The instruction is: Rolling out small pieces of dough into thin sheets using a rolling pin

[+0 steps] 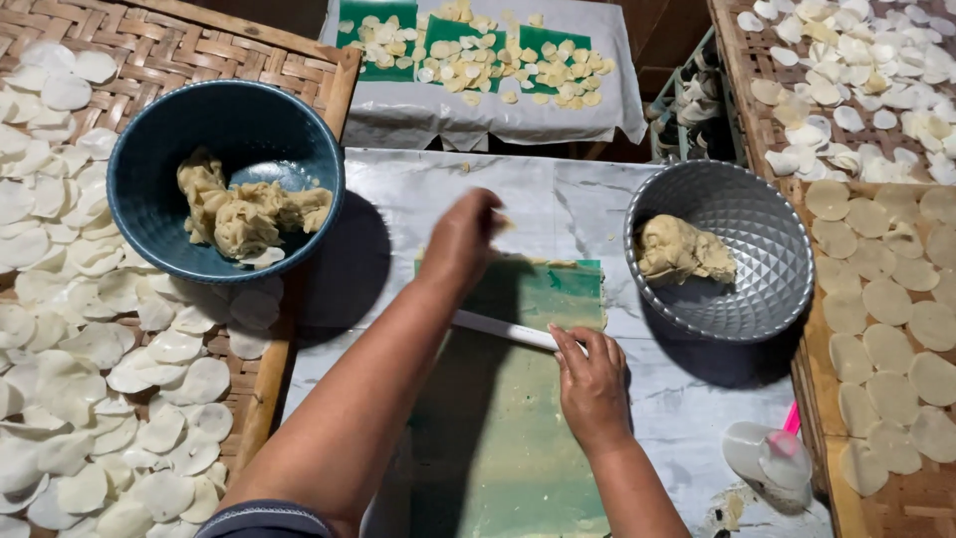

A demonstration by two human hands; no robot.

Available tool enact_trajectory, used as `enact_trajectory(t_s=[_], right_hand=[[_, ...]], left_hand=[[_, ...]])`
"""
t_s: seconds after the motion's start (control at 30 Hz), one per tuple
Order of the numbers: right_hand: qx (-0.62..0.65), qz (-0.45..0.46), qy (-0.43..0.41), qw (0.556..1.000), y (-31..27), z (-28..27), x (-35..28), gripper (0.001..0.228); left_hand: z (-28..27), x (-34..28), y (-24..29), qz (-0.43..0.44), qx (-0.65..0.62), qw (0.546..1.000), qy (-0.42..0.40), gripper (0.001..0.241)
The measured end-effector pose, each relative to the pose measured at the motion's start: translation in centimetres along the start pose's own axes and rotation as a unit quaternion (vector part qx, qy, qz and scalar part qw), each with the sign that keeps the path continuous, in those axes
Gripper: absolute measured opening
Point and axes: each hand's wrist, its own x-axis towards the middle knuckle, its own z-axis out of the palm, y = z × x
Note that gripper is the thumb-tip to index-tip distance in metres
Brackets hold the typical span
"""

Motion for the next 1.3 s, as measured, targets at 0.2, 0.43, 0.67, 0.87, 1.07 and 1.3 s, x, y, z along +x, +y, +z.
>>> enact_trajectory(t_s=[0.2,0.43,0.67,0.87,1.07,1.3], right_hand=[[0.021,-0.010,0.008,1.000,0.7,0.5,0.1,0.037],[-0.033,-0.037,-0.010,0.999,2.9,2.0,-0.2,0.021],[-0.047,-0.062,-0.025,0.997,3.8,1.0,2.1,0.032],[-0.035,-0.091,-0.016,0.995,6.7,3.2,6.6,0.042],[-0.028,-0.061,-0.094,0.993,4.6,2.0,6.8,0.065],[-0.074,0.044,-0.181,0.980,5.5,4.3,10.8,0.084]], left_hand=[[7.1,-2.7,-0.8,0.148,0.209,0.962,-0.096,0.012],[8.3,-3.0,-3.0,0.294,0.403,0.860,-0.107,0.016],[3.0,-2.7,-1.3,0.235,0.358,0.903,0.044,0.036],[2.5,-2.3,0.0,0.081,0.373,0.923,-0.045,0.054],[2.7,-4.2,0.2,-0.010,0.443,0.887,-0.131,0.064],[4.0,0.1,-1.1,-0.078,0.456,0.876,-0.140,0.070]])
